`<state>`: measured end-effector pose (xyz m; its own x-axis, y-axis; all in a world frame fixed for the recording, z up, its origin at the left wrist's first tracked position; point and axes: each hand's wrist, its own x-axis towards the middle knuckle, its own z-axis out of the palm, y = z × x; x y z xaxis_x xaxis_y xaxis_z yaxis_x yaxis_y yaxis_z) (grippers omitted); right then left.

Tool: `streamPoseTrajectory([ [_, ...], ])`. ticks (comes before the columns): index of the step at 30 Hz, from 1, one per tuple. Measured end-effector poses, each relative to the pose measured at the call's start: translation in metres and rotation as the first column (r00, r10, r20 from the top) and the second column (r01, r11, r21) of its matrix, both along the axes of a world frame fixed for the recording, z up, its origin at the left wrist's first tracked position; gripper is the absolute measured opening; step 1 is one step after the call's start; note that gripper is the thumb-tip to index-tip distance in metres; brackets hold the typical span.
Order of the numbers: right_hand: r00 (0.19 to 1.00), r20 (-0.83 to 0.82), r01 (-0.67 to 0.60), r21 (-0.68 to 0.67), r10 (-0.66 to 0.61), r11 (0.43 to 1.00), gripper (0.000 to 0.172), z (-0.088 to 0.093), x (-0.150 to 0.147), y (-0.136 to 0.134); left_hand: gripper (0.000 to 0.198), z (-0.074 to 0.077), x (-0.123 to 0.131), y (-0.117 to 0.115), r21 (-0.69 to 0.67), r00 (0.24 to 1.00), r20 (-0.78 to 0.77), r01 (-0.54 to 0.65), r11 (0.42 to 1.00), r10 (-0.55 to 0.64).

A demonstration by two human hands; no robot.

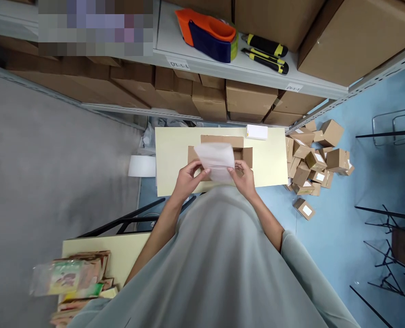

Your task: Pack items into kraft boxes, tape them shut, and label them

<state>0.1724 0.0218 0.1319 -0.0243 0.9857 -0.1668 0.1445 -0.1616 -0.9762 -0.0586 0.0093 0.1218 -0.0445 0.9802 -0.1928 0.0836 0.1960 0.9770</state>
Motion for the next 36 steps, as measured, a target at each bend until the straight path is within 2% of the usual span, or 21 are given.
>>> streamPoseTrajectory([
  [3, 0.984, -0.167, 0.023, -0.198, -0.057, 0.98, 0.056, -0.002, -0.005, 0.005, 0.06, 0.005, 0.005, 0.001, -0.072, 0.992, 0.121, -0.02, 0.997, 0.029],
  [5, 0.963, -0.258, -0.001, -0.299, -0.08, 0.954, 0.058, 0.0, -0.007, 0.009, 0.064, 0.009, 0.007, 0.002, -0.09, 0.984, 0.17, -0.044, 0.995, 0.059],
  [7, 0.932, -0.347, -0.04, -0.39, -0.107, 0.92, 0.05, 0.003, -0.008, 0.013, 0.064, 0.014, 0.008, 0.002, -0.094, 0.976, 0.206, -0.057, 0.994, 0.076],
  [9, 0.876, -0.458, -0.101, -0.481, -0.152, 0.871, 0.033, 0.007, -0.011, 0.019, 0.063, 0.021, 0.007, 0.002, -0.093, 0.968, 0.243, -0.043, 0.995, 0.065],
  [12, 0.736, -0.626, -0.242, -0.6, -0.259, 0.763, 0.011, 0.013, -0.016, 0.027, 0.058, 0.034, 0.007, 0.002, -0.074, 0.962, 0.274, 0.019, 0.997, 0.002],
  [14, 0.629, -0.698, -0.319, -0.632, -0.341, 0.706, 0.014, 0.019, -0.022, 0.032, 0.053, 0.043, 0.01, 0.002, -0.05, 0.956, 0.287, 0.077, 0.996, -0.06],
  [16, 0.554, -0.732, -0.349, -0.637, -0.397, 0.687, 0.02, 0.024, -0.027, 0.035, 0.049, 0.051, 0.015, 0.003, -0.014, 0.948, 0.29, 0.139, 0.99, -0.129],
  [18, 0.536, -0.737, -0.337, -0.634, -0.412, 0.696, 0.022, 0.026, -0.031, 0.037, 0.044, 0.055, 0.019, 0.003, 0.035, 0.95, 0.242, 0.194, 0.98, -0.197],
  [20, 0.577, -0.72, -0.314, -0.632, -0.386, 0.709, 0.021, 0.023, -0.03, 0.04, 0.04, 0.052, 0.018, 0.004, 0.061, 0.961, 0.16, 0.218, 0.974, -0.225],
  [22, 0.672, -0.671, -0.258, -0.61, -0.315, 0.749, 0.015, 0.017, -0.024, 0.045, 0.039, 0.04, 0.011, 0.007, 0.039, 0.982, 0.055, 0.179, 0.983, -0.181],
  [24, 0.798, -0.569, -0.165, -0.524, -0.199, 0.836, 0.015, 0.008, -0.012, 0.051, 0.036, 0.019, -0.003, 0.009, 0.005, 0.992, -0.112, 0.063, 0.998, -0.062],
  [26, 0.91, -0.411, -0.105, -0.359, -0.056, 0.928, 0.031, -0.002, 0.001, 0.06, 0.032, -0.008, -0.021, 0.011, 0.01, 0.941, -0.331, -0.074, 0.997, 0.074],
  [27, 0.947, -0.32, -0.108, -0.267, 0.017, 0.958, 0.04, -0.006, 0.007, 0.066, 0.031, -0.023, -0.03, 0.011, 0.001, 0.903, -0.416, -0.112, 0.994, 0.103],
  [29, 0.981, -0.125, -0.163, -0.108, 0.149, 0.981, 0.053, -0.012, 0.014, 0.078, 0.034, -0.049, -0.044, 0.008, -0.039, 0.849, -0.513, -0.172, 0.984, 0.127],
  [32, 0.929, 0.214, -0.31, -0.001, 0.303, 0.951, 0.051, -0.014, 0.009, 0.095, 0.046, -0.075, -0.053, 0.002, -0.113, 0.828, -0.544, -0.234, 0.966, 0.137],
  [34, 0.802, 0.435, -0.431, -0.053, 0.409, 0.901, 0.044, -0.012, -0.001, 0.103, 0.055, -0.085, -0.053, -0.001, -0.178, 0.833, -0.536, -0.271, 0.946, 0.138],
  [36, 0.624, 0.59, -0.533, -0.158, 0.512, 0.831, 0.044, -0.011, -0.013, 0.108, 0.057, -0.091, -0.05, -0.003, -0.245, 0.833, -0.537, -0.306, 0.92, 0.134],
])
